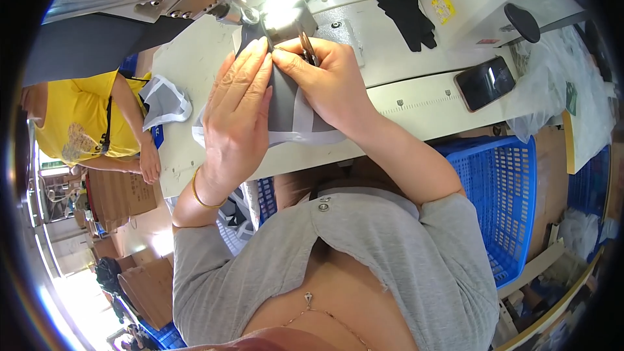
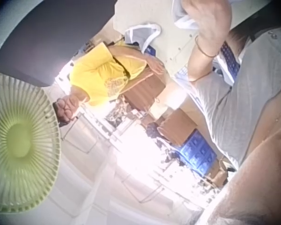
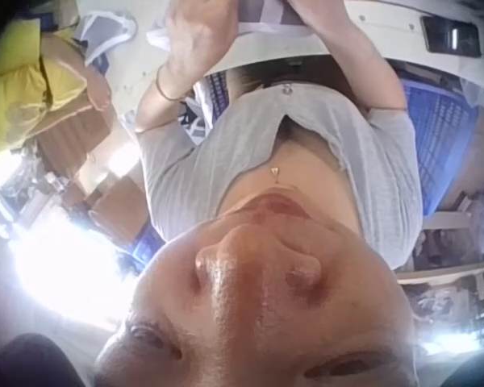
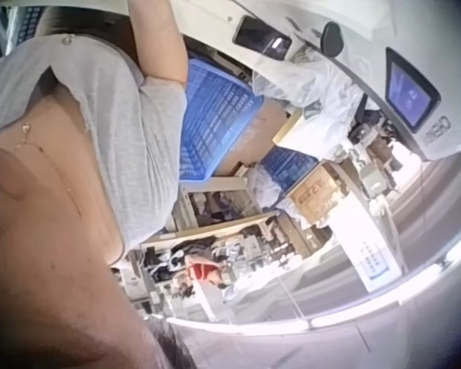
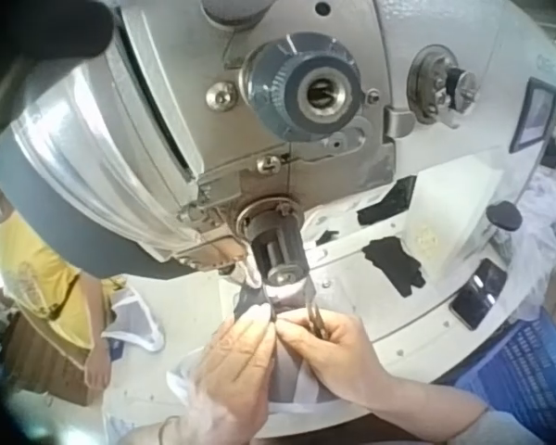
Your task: Using a sewing machine to stitch together components of a shoe upper.
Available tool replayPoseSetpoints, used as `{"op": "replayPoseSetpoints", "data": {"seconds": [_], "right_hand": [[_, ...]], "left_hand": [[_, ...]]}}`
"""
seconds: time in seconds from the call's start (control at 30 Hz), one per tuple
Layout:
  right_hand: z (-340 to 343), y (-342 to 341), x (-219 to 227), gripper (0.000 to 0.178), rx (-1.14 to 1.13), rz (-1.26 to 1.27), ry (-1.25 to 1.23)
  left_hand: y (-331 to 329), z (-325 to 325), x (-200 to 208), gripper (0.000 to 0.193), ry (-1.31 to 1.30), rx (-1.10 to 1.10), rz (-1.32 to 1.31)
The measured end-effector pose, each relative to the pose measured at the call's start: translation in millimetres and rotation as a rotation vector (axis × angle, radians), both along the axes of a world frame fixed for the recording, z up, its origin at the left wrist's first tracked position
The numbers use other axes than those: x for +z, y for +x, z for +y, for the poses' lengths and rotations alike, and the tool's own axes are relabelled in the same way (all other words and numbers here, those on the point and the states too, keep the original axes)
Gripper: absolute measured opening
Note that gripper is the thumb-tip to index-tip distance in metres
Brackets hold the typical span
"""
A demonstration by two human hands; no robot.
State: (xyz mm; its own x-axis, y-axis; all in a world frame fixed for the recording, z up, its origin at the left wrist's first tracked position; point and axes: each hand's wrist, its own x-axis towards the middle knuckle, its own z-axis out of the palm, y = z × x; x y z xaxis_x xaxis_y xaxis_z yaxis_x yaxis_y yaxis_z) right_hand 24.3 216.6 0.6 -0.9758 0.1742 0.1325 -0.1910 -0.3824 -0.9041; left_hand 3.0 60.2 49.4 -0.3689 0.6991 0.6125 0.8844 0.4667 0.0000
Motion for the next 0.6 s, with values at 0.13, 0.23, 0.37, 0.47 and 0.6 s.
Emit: {"op": "replayPoseSetpoints", "data": {"seconds": [0.13,0.23,0.37,0.47,0.6], "right_hand": [[0,-5,7,0.016,-0.024,-0.002,0.025],[1,-8,12,0.018,-0.078,0.024,0.121],[5,-12,8,0.018,-0.046,0.046,0.127],[8,-7,18,0.018,-0.127,0.075,0.291],[18,1,17,0.019,-0.125,0.067,0.383]], "left_hand": [[-6,3,1,0.032,0.012,0.0,0.009],[-11,4,1,0.032,0.024,0.0,0.028],[-15,6,1,0.031,0.016,0.011,0.086],[-17,1,2,0.028,0.077,0.02,0.021],[-15,2,21,0.023,0.16,0.087,-0.336]]}}
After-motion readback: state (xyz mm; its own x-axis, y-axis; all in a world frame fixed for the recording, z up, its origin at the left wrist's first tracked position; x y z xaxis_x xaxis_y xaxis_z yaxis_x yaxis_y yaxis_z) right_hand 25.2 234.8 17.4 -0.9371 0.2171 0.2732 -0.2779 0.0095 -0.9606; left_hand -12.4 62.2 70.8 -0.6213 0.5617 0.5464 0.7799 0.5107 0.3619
